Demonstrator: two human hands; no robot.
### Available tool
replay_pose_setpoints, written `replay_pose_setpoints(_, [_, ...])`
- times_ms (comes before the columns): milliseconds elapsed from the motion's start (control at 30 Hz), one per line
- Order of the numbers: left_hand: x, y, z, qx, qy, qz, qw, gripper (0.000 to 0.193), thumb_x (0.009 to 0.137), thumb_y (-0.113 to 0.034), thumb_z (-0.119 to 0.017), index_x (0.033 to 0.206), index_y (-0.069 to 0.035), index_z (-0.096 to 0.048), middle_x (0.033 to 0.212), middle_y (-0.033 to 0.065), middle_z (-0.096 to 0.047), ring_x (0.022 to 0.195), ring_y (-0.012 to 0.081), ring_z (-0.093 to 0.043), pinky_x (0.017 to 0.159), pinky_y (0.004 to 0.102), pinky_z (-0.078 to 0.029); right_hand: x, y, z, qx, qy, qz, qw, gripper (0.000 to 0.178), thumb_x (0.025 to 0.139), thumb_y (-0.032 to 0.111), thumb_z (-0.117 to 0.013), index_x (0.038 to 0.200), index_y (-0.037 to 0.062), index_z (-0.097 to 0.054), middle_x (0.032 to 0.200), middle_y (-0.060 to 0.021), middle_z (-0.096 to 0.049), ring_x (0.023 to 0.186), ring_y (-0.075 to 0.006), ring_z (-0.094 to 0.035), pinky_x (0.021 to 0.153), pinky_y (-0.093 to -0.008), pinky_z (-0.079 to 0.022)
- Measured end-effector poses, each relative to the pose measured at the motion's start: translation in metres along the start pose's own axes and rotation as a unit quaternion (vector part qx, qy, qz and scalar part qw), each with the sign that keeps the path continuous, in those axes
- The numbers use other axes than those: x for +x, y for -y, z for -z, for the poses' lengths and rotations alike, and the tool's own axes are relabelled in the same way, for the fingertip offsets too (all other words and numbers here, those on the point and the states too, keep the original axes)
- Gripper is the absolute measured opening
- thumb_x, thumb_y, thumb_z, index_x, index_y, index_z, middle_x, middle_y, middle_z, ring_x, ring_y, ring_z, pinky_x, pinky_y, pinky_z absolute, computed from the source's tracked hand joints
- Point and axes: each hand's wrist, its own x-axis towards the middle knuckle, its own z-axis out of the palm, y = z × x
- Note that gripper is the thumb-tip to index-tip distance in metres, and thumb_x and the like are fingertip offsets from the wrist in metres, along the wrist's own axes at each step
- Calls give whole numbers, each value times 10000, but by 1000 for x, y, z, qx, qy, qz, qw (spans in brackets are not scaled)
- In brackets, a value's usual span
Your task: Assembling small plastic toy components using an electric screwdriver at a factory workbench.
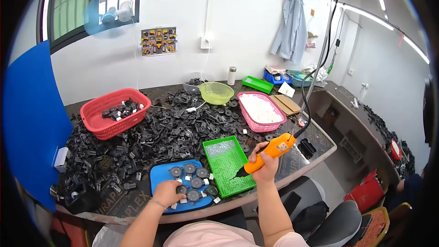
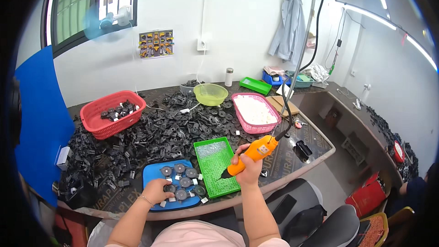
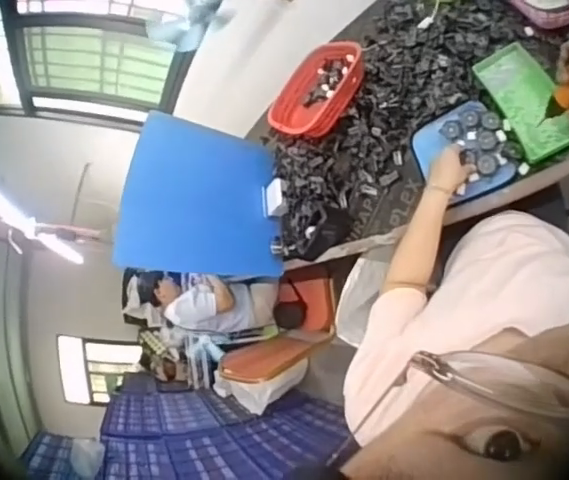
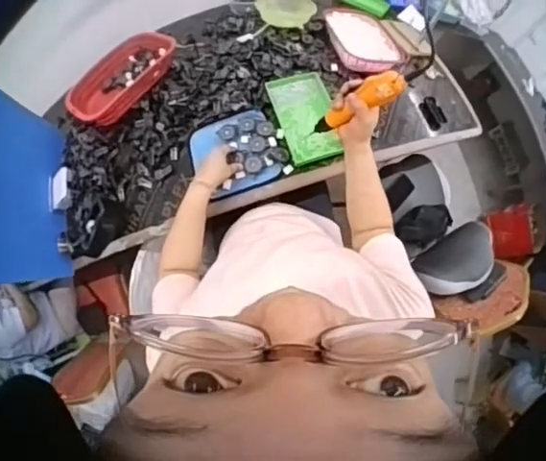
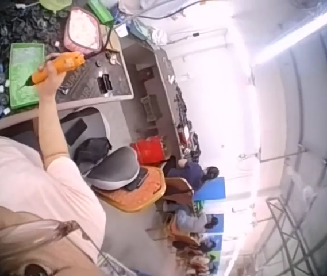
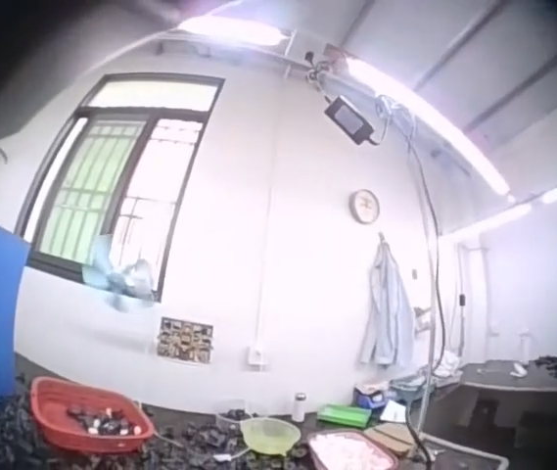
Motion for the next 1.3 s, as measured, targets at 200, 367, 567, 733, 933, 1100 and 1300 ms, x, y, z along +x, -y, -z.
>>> replay_pose_setpoints(200, [2,-5,6,11,36,31,999,474,656,-306,-783,1052,-71,-673,998,139,-667,930,306,-629,824,387,-495,17,-8,-7,-34,13,1,999,325,728,122,-634,1024,78,-507,880,-78,-524,623,-179,-534,570,-295,-447])
replay_pose_setpoints(367, [-2,-7,4,-6,26,27,999,502,650,-261,-795,1084,-50,-655,1041,144,-652,957,308,-620,850,363,-487,22,-11,-6,-27,19,-3,999,329,727,144,-639,1024,84,-509,875,-69,-525,620,-173,-535,578,-292,-441])
replay_pose_setpoints(567, [-8,-8,1,-23,15,29,999,468,664,-273,-779,1056,-47,-661,1017,156,-651,955,315,-614,828,386,-492,16,-15,-1,-24,26,-25,999,331,737,132,-641,1034,79,-504,897,-78,-528,639,-178,-545,590,-299,-453])
replay_pose_setpoints(733, [-6,-8,-3,-70,-17,28,997,452,661,-201,-777,1050,-8,-649,1013,185,-640,955,351,-599,839,395,-483,12,-39,-7,-107,76,-26,991,375,747,77,-662,1076,32,-487,920,-104,-542,666,-194,-565,616,-298,-470])
replay_pose_setpoints(933, [-8,-8,2,-63,-47,6,997,496,645,-182,-783,1083,-9,-629,1040,179,-640,963,346,-597,865,390,-471,15,-54,-7,-202,99,6,974,258,775,-25,-593,1014,5,-500,860,-102,-554,609,-166,-552,567,-277,-459])
replay_pose_setpoints(1100, [-11,-7,7,-75,-30,4,997,527,646,-167,-783,1122,-16,-615,1073,183,-633,1003,341,-591,899,376,-464,13,-63,-4,-211,95,6,973,226,795,-41,-562,1009,4,-502,836,-108,-557,592,-161,-546,553,-270,-451])
replay_pose_setpoints(1300, [-6,-3,4,-78,11,9,997,497,644,-160,-784,1092,-14,-626,1076,171,-635,1010,331,-591,899,374,-465,14,-69,1,-232,101,10,967,202,809,-21,-558,1002,5,-503,843,-111,-555,594,-164,-545,558,-271,-450])
